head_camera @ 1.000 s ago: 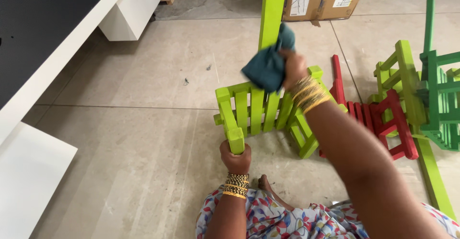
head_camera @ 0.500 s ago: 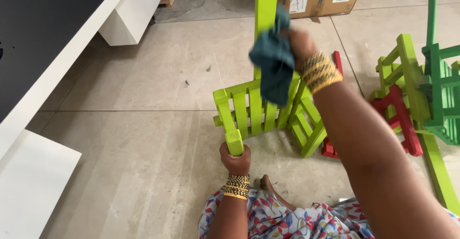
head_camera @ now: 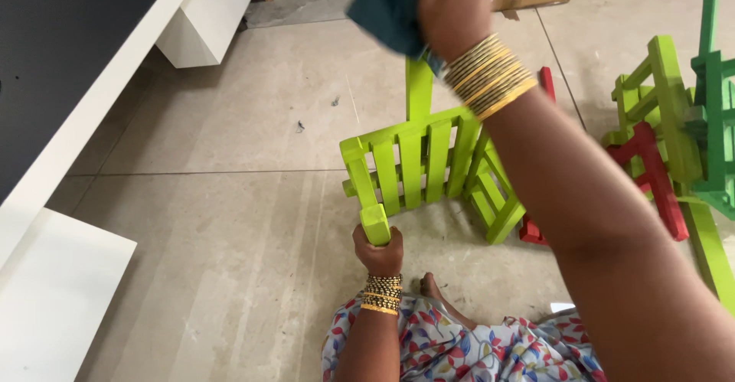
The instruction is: The person sits on the floor and wipes small painted wooden chairs with a cloth, working over the red chair first and then the lime green chair, turning each chair to reach its slats, sides and underside.
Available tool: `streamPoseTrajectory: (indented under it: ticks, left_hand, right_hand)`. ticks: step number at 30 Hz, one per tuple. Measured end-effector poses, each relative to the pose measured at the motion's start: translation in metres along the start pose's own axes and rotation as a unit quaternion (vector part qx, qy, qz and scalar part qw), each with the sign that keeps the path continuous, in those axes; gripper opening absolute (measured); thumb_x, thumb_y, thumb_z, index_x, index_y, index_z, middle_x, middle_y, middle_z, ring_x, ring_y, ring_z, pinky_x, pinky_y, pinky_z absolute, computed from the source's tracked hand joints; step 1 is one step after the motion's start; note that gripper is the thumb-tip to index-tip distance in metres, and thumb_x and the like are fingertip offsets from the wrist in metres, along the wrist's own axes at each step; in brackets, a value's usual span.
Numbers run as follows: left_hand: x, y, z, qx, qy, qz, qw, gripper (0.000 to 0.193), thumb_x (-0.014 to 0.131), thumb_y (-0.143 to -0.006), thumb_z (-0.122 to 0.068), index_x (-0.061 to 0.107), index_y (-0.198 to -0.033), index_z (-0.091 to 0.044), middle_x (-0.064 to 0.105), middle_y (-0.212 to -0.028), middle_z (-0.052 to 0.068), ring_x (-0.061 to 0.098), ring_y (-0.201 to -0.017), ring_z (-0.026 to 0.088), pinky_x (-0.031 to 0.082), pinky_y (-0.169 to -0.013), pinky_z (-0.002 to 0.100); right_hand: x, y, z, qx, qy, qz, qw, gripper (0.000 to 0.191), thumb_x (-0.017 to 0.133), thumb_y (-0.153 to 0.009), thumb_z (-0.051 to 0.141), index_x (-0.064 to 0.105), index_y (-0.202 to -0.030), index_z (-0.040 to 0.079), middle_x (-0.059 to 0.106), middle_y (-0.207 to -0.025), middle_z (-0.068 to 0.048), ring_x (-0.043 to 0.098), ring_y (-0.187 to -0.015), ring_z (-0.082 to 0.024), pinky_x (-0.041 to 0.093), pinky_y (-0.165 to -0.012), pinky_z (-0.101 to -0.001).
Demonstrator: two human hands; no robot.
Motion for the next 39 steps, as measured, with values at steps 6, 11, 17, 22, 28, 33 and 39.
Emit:
streamPoseTrajectory:
  ticks: [6,11,17,22,28,33,39]
  left_hand:
    - [0.003,0.0,-0.01,0.075,-0.031,-0.008,0.997,0.042,0.083,-0.072,-0.006,0.059,-0.107,-0.001,0.068,-0.091,0.012,0.069,-0.076,0.027,0.056,-0.07,0.039]
    - [0.004,-0.001,-0.012,0.083,-0.04,-0.011,0.996,0.041,0.083,-0.072,-0.006,0.059,-0.104,-0.001,0.066,-0.092,0.013,0.069,-0.078,0.029,0.056,-0.072,0.04]
    - [0.007,-0.002,-0.011,0.06,-0.05,0.008,0.997,0.038,0.083,-0.072,-0.007,0.06,-0.101,-0.002,0.067,-0.091,0.014,0.069,-0.077,0.03,0.056,-0.072,0.04]
    - [0.007,-0.002,-0.012,0.079,-0.045,-0.018,0.996,0.041,0.082,-0.072,-0.008,0.06,-0.105,-0.001,0.067,-0.093,0.015,0.069,-0.08,0.031,0.056,-0.075,0.041]
    - [0.008,-0.002,-0.006,0.073,-0.044,-0.023,0.996,0.04,0.082,-0.072,-0.008,0.059,-0.105,-0.002,0.067,-0.092,0.014,0.069,-0.078,0.032,0.056,-0.074,0.041]
    - [0.008,-0.006,-0.015,0.09,-0.081,-0.004,0.993,0.04,0.083,-0.069,-0.007,0.061,-0.102,-0.002,0.066,-0.092,0.016,0.067,-0.081,0.035,0.054,-0.074,0.043]
    - [0.007,-0.008,-0.016,0.063,-0.054,0.002,0.997,0.035,0.083,-0.071,-0.009,0.062,-0.099,-0.003,0.067,-0.09,0.014,0.069,-0.079,0.034,0.056,-0.073,0.043]
  right_hand:
    - [0.034,0.141,0.032,-0.032,0.087,0.246,0.965,0.05,0.07,-0.092,0.027,0.053,-0.137,0.016,0.054,-0.129,-0.025,0.068,-0.097,-0.041,0.06,-0.073,-0.0505]
    - [0.038,0.204,0.073,-0.054,0.08,0.401,0.911,0.056,0.059,-0.091,0.012,0.06,-0.143,0.035,0.054,-0.128,-0.019,0.069,-0.094,-0.032,0.061,-0.075,-0.0428]
    - [0.033,0.214,0.028,0.005,0.182,0.482,0.857,0.05,0.056,-0.096,0.022,0.058,-0.142,0.04,0.052,-0.134,-0.023,0.07,-0.092,-0.032,0.062,-0.066,-0.0411]
    - [-0.012,0.189,-0.053,0.143,0.257,0.461,0.837,0.04,0.062,-0.097,0.024,0.066,-0.136,0.031,0.061,-0.134,-0.023,0.073,-0.104,-0.033,0.062,-0.076,-0.0472]
    - [0.013,0.216,0.002,0.176,0.208,0.485,0.831,0.06,0.058,-0.096,0.016,0.043,-0.153,0.025,0.034,-0.153,-0.037,0.075,-0.084,-0.041,0.064,-0.066,-0.0502]
    - [0.045,0.234,0.078,0.014,0.108,0.509,0.854,0.076,0.062,-0.087,0.015,0.037,-0.157,0.031,0.039,-0.145,-0.036,0.074,-0.081,-0.036,0.063,-0.068,-0.0461]
    - [0.012,0.211,-0.009,0.091,0.242,0.511,0.82,0.039,0.051,-0.107,0.018,0.062,-0.139,0.037,0.049,-0.14,-0.019,0.073,-0.091,-0.034,0.064,-0.071,-0.0471]
Point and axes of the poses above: each hand's wrist, its own y-axis away from the middle knuckle, its own x-axis out of the palm, z = x × y, the point moved 8 cm from there along -y, towards the middle knuckle
